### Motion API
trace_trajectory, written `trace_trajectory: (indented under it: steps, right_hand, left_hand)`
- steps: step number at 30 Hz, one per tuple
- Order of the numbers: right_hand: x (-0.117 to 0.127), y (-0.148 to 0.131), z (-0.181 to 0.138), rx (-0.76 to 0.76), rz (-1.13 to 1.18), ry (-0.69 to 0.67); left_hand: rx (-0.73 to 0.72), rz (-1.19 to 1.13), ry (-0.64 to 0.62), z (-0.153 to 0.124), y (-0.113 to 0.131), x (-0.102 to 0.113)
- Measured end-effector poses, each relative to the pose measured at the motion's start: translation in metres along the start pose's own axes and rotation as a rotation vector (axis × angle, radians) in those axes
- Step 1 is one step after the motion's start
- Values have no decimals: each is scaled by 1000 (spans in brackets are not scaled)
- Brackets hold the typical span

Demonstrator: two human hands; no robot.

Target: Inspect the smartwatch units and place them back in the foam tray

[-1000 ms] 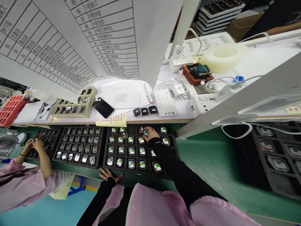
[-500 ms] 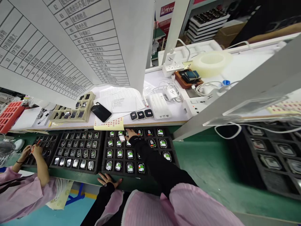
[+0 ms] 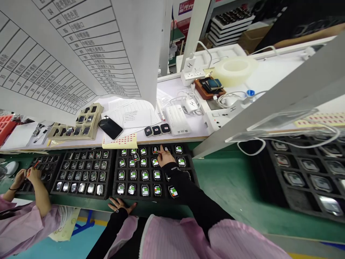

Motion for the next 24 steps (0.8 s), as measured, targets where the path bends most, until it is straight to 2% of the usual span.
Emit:
trace_trajectory:
  steps: [4,7,15,19,24]
  right_hand:
    - [6,-9,-10,69,-9,39]
    - [7,-10,-7,46,-25,24]
    - [-10,0,43,-114,-109,-157]
    - [-20,-9,60,-107,-133,-243]
    - [-17,-16,61,-64,-134,-248]
  left_hand:
    - [15,15,4,1,-1,0]
    - [15,10,9,2,-1,0]
    - [12,48,-7,2,2,-4]
    - [4,32,-1,2,1,-6]
    - [9,-37,34,5,-4,-8]
Point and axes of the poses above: each hand's wrist, its own z-axis towards the middle knuckle, its own x-axis out of the back of the hand, y = z × x, the point moved 10 cm from there along z, towards the middle knuckle, and after that the axes turned 6 degrees about -z, right-handed, at the moved point
